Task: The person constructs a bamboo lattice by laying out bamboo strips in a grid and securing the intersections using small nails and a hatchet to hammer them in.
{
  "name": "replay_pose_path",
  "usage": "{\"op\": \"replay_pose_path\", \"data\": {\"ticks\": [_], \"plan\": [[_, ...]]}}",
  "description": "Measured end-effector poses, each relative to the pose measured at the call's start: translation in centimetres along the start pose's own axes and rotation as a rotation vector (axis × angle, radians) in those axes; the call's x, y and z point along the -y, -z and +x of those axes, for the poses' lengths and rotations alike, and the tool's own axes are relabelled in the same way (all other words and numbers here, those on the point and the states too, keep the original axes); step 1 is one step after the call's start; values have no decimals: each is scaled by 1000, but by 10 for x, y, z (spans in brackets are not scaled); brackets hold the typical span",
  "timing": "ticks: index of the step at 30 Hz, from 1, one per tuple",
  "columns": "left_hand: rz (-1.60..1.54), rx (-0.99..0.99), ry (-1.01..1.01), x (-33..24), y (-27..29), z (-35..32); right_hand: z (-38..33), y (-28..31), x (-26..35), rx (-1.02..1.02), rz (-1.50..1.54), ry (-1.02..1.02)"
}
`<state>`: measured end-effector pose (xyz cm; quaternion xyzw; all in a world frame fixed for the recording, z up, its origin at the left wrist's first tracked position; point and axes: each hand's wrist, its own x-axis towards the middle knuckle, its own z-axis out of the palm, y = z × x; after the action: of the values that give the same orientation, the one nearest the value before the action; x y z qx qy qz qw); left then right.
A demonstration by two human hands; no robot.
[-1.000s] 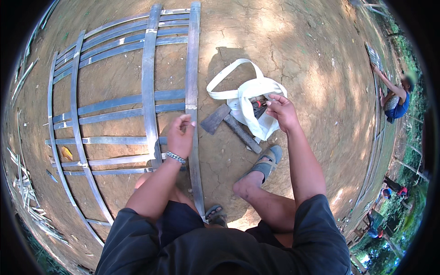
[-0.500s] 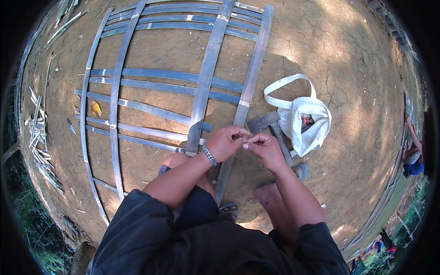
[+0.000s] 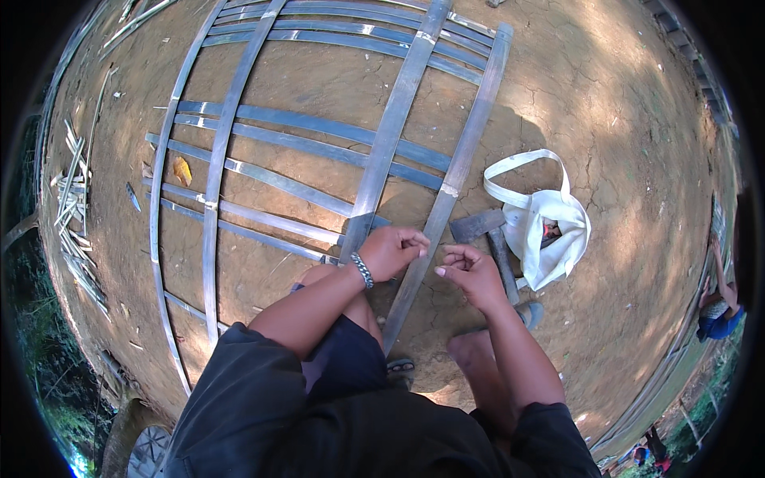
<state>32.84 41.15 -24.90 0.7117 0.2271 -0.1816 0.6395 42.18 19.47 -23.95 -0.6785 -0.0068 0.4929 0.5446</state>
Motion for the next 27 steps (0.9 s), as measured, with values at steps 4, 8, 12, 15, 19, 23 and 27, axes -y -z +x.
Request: {"op": "replay_pose_path", "data": {"ticks": [4, 8, 12, 15, 19, 23, 27], "plan": [[-178, -495, 27, 48, 15, 35, 6, 20, -24, -133, -140, -24], [-343, -1052, 6, 82, 44, 78, 3, 29, -42, -179, -130, -33], [-412, -1287, 116, 114, 61, 125, 4, 20, -53, -151, -114, -40], [-303, -1451, 138, 95, 37, 140, 1, 14, -55, -150, -154, -52], [-380, -1606, 43, 78, 25, 142, -2, 6, -51, -136, -174, -38], [-328, -1538, 53, 72, 24, 134, 2, 11, -57, -147, -164, -27], [-321, -1497, 12, 82, 22, 131, -3, 19, -51, -325, -510, -20]]}}
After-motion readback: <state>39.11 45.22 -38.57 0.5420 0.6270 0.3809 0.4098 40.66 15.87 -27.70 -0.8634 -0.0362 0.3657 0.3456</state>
